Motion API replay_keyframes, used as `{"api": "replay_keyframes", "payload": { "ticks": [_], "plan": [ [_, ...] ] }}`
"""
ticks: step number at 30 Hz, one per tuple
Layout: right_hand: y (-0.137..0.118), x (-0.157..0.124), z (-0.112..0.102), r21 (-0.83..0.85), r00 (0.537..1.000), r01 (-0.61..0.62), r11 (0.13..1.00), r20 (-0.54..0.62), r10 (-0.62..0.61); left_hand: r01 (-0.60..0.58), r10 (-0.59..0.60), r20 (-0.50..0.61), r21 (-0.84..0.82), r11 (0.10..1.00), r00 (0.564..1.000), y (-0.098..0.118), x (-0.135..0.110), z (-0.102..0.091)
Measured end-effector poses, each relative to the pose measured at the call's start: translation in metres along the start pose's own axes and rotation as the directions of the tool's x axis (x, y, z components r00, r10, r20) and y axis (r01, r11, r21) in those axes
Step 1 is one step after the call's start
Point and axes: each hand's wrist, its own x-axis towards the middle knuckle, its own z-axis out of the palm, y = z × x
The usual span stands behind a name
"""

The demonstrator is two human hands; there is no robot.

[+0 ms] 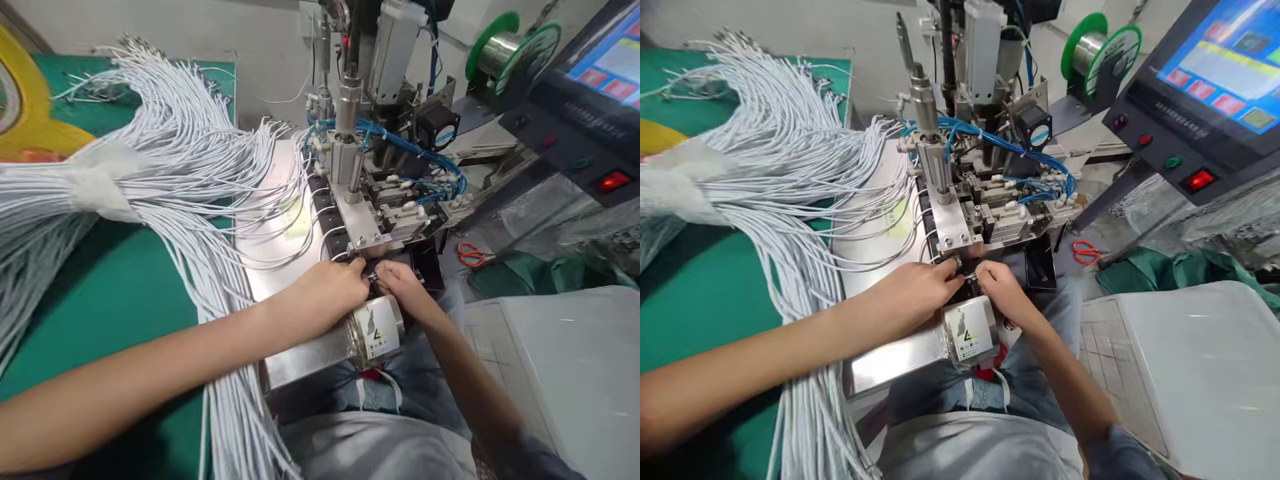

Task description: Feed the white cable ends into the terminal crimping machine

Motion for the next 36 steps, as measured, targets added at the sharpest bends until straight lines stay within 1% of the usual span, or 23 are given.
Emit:
{"api": "replay_keyframes", "payload": {
  "ticks": [1,3,5,6,7,8,10,11,12,13,14,15,16,17,18,19,20,22,25,27,30,33,36],
  "plan": [
    [0.002,0.002,0.001,-0.012,1.0,0.017,1.0,0.016,-0.017,0.034,-0.034,0.026,0.005,0.999,0.999,0.001,-0.003,-0.002],
    [0.005,0.007,0.001,-0.053,0.998,0.055,0.997,0.001,-0.055,0.087,-0.088,0.064,0.009,0.996,0.994,0.004,-0.008,-0.006],
    [0.005,0.007,-0.001,-0.125,0.992,0.097,0.987,-0.07,-0.106,0.127,-0.127,0.082,0.001,0.992,0.989,0.006,-0.012,-0.01],
    [0.004,0.005,-0.003,-0.172,0.982,0.113,0.979,-0.129,-0.136,0.137,-0.136,0.086,-0.007,0.99,0.987,0.006,-0.012,-0.013],
    [0.002,0.0,-0.003,-0.22,0.963,0.125,0.967,-0.207,-0.172,0.143,-0.141,0.092,-0.014,0.99,0.986,0.007,-0.013,-0.015],
    [-0.001,-0.008,-0.002,-0.267,0.931,0.133,0.954,-0.298,-0.213,0.156,-0.153,0.103,-0.015,0.988,0.983,0.007,-0.013,-0.017],
    [-0.007,-0.031,0.006,-0.34,0.824,0.152,0.928,-0.474,-0.309,0.195,-0.196,0.122,0.013,0.981,0.973,0.007,-0.012,-0.02],
    [-0.01,-0.046,0.013,-0.371,0.763,0.174,0.912,-0.535,-0.363,0.216,-0.219,0.126,0.04,0.976,0.968,0.007,-0.011,-0.022],
    [-0.013,-0.061,0.023,-0.388,0.696,0.214,0.897,-0.584,-0.419,0.233,-0.24,0.125,0.068,0.97,0.963,0.006,-0.01,-0.022],
    [-0.015,-0.076,0.035,-0.395,0.685,0.268,0.879,-0.564,-0.462,0.244,-0.254,0.118,0.092,0.965,0.96,0.005,-0.01,-0.023],
    [-0.017,-0.09,0.048,-0.416,0.694,0.346,0.841,-0.489,-0.528,0.248,-0.259,0.113,0.104,0.963,0.959,0.003,-0.009,-0.023],
    [-0.019,-0.101,0.061,-0.442,0.724,0.413,0.796,-0.371,-0.582,0.248,-0.259,0.106,0.107,0.963,0.96,0.002,-0.009,-0.022],
    [-0.02,-0.11,0.074,-0.454,0.774,0.462,0.762,-0.213,-0.597,0.246,-0.255,0.097,0.098,0.964,0.962,0.0,-0.009,-0.022],
    [-0.021,-0.115,0.087,-0.446,0.815,0.493,0.748,-0.067,-0.576,0.247,-0.255,0.094,0.089,0.965,0.962,-0.001,-0.01,-0.021],
    [-0.021,-0.117,0.099,-0.43,0.85,0.492,0.757,0.052,-0.524,0.251,-0.258,0.092,0.08,0.965,0.962,-0.002,-0.01,-0.021],
    [-0.02,-0.117,0.11,-0.413,0.881,0.466,0.783,0.132,-0.455,0.254,-0.26,0.09,0.072,0.964,0.961,-0.002,-0.011,-0.02],
    [-0.019,-0.115,0.12,-0.395,0.905,0.424,0.815,0.167,-0.39,0.257,-0.262,0.085,0.066,0.964,0.961,-0.002,-0.011,-0.02],
    [-0.017,-0.11,0.134,-0.371,0.937,0.349,0.86,0.164,-0.31,0.259,-0.263,0.071,0.055,0.964,0.962,-0.002,-0.012,-0.02],
    [-0.019,-0.101,0.146,-0.355,0.948,0.32,0.879,0.112,-0.299,0.259,-0.262,0.059,0.041,0.965,0.963,-0.003,-0.013,-0.02],
    [-0.023,-0.094,0.149,-0.37,0.953,0.302,0.879,0.087,-0.291,0.253,-0.254,0.049,0.034,0.967,0.966,-0.004,-0.013,-0.018],
    [-0.031,-0.082,0.152,-0.39,0.967,0.255,0.885,0.091,-0.238,0.23,-0.23,0.01,0.025,0.973,0.973,-0.008,-0.012,-0.014],
    [-0.033,-0.074,0.154,-0.352,0.982,0.188,0.917,0.082,-0.169,0.227,-0.227,-0.008,0.029,0.974,0.974,-0.01,-0.011,-0.01],
    [-0.032,-0.073,0.154,-0.291,0.991,0.135,0.947,0.032,-0.131,0.236,-0.236,-0.018,0.044,0.971,0.972,-0.006,-0.011,-0.014]
  ]
}}
